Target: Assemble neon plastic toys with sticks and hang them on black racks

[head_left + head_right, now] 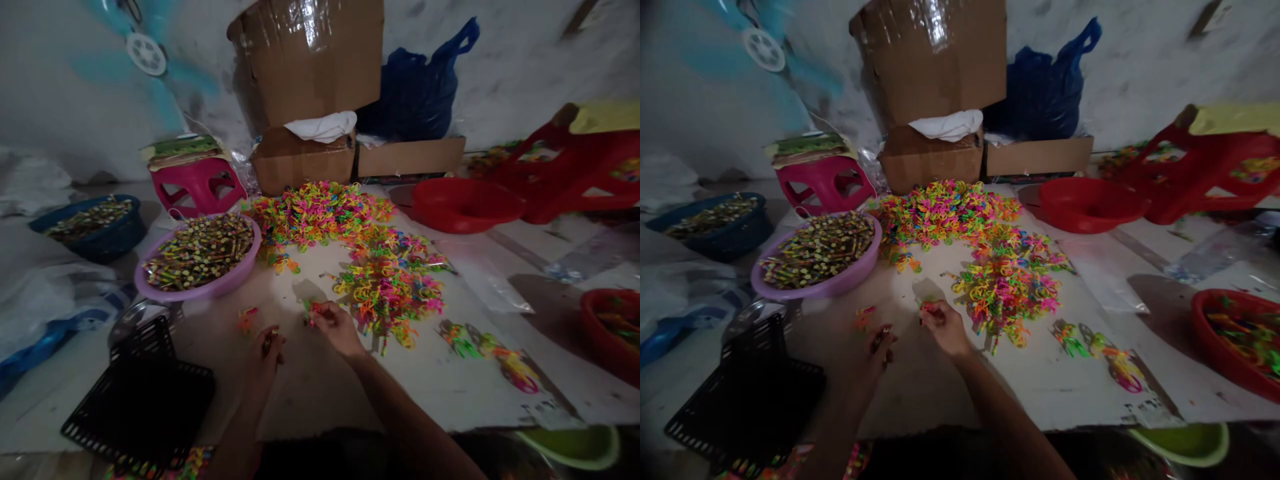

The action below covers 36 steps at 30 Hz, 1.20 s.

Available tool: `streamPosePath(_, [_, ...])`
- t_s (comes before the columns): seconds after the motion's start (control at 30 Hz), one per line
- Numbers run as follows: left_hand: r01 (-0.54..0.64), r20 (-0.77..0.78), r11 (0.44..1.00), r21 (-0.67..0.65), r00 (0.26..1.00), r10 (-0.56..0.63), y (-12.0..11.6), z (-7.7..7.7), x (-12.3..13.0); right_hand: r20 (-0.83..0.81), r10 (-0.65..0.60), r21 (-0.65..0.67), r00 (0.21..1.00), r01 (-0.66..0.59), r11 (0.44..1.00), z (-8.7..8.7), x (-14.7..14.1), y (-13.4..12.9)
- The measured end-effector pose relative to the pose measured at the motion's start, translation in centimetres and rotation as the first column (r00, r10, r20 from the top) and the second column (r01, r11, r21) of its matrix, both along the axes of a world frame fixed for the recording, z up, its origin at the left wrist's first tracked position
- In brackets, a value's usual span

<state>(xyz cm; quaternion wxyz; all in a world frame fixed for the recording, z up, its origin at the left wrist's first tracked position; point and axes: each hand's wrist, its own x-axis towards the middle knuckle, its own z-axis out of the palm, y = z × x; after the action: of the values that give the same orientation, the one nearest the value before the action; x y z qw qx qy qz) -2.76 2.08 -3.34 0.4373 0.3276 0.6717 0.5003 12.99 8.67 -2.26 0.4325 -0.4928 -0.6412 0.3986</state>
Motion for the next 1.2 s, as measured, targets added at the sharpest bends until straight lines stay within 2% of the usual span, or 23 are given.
streamPosePath(0.07, [0.058, -0.098, 0.998, 0.033, 0.994, -0.055, 0.2, -0.1, 0.6, -0.229, -0.008, -0.142, 0.973, -0.025, 0.99, 1.2, 3.0, -1.3])
streamPosePath(0.1, [0.088, -0.161, 0.995, 0.039, 0.984, -0.08, 0.5, -0.1, 0.9, -0.282, -0.037, -0.186, 0.959, -0.016, 0.982, 1.7, 4.9, -2.0])
streamPosePath(0.17, [0.158, -0.314, 0.986, 0.055, 0.94, -0.133, 1.5, -0.1, 1.2, -0.274, -0.107, -0.217, 0.956, 0.047, 0.975, 2.6, 9.1, -3.5])
streamPosePath(0.23, [0.267, -0.494, 0.958, 0.103, 0.85, -0.184, 3.0, -0.2, 1.2, -0.209, -0.179, -0.241, 0.962, 0.127, 0.962, 3.3, 13.7, -5.0])
streamPosePath(0.3, [0.414, -0.645, 0.904, 0.111, 0.721, -0.251, 4.8, -0.5, 1.1, -0.081, -0.201, -0.281, 0.976, 0.171, 0.944, 3.6, 18.0, -6.3])
streamPosePath(0.4, [0.543, -0.727, 0.839, -0.011, 0.572, -0.38, 6.5, -1.4, 1.4, 0.246, -0.089, -0.36, 0.965, 0.176, 0.916, 3.5, 22.8, -7.7])
streamPosePath(0.5, [0.521, -0.772, 0.849, -0.086, 0.504, -0.387, 6.0, -2.2, 2.4, 0.527, 0.03, -0.384, 0.849, 0.207, 0.9, 3.0, 25.2, -7.9])
streamPosePath(0.57, [0.463, -0.785, 0.881, -0.098, 0.508, -0.354, 4.8, -2.4, 3.1, 0.671, 0.023, -0.326, 0.741, 0.268, 0.907, 2.7, 25.6, -7.4])
streamPosePath(0.63, [0.412, -0.746, 0.908, -0.078, 0.58, -0.327, 3.5, -2.2, 3.6, 0.787, -0.069, -0.19, 0.613, 0.347, 0.918, 2.8, 24.9, -6.8])
streamPosePath(0.67, [0.382, -0.709, 0.921, -0.069, 0.631, -0.315, 3.0, -1.9, 3.7, 0.813, -0.136, -0.105, 0.566, 0.372, 0.922, 2.9, 24.0, -6.4])
streamPosePath(0.7, [0.352, -0.66, 0.933, -0.069, 0.686, -0.307, 2.6, -1.5, 3.7, 0.809, -0.197, -0.027, 0.553, 0.369, 0.929, 3.0, 22.6, -6.1])
streamPosePath(0.73, [0.328, -0.594, 0.942, -0.075, 0.744, -0.306, 2.4, -1.0, 3.7, 0.782, -0.228, 0.028, 0.581, 0.332, 0.943, 3.1, 20.9, -5.8])
streamPosePath(0.8, [0.307, -0.41, 0.947, -0.098, 0.854, -0.32, 2.1, 0.1, 3.7, 0.687, -0.179, 0.084, 0.705, 0.168, 0.982, 3.1, 16.4, -5.2])
streamPosePath(0.83, [0.316, -0.297, 0.941, -0.118, 0.893, -0.337, 2.0, 0.6, 3.7, 0.647, -0.097, 0.09, 0.757, 0.05, 0.995, 3.0, 13.9, -4.7])
streamPosePath(0.9, [0.364, -0.082, 0.92, -0.145, 0.922, -0.378, 1.6, 1.4, 3.8, 0.624, -0.016, 0.114, 0.781, -0.07, 0.991, 2.6, 8.7, -3.4])
streamPosePath(0.93, [0.387, -0.003, 0.909, -0.156, 0.92, -0.392, 1.4, 1.7, 3.9, 0.619, 0.002, 0.111, 0.785, -0.09, 0.99, 2.2, 6.4, -2.5])
streamPosePath(1.0, [0.404, 0.084, 0.9, -0.164, 0.915, -0.396, 0.8, 1.9, 3.7, 0.596, -0.045, 0.049, 0.802, 0.02, 0.999, 1.2, 2.7, -0.3])
streamPosePath(1.1, [0.358, 0.092, 0.923, -0.14, 0.933, -0.348, 0.0, 1.7, 2.6, 0.536, -0.09, -0.069, 0.839, 0.15, 0.986, -0.3, 0.1, 2.4])
streamPosePath(1.2, [0.299, 0.053, 0.948, -0.109, 0.954, -0.295, -0.5, 1.2, 1.3, 0.437, 0.018, -0.134, 0.899, 0.046, 0.99, -1.2, -0.2, 2.5])
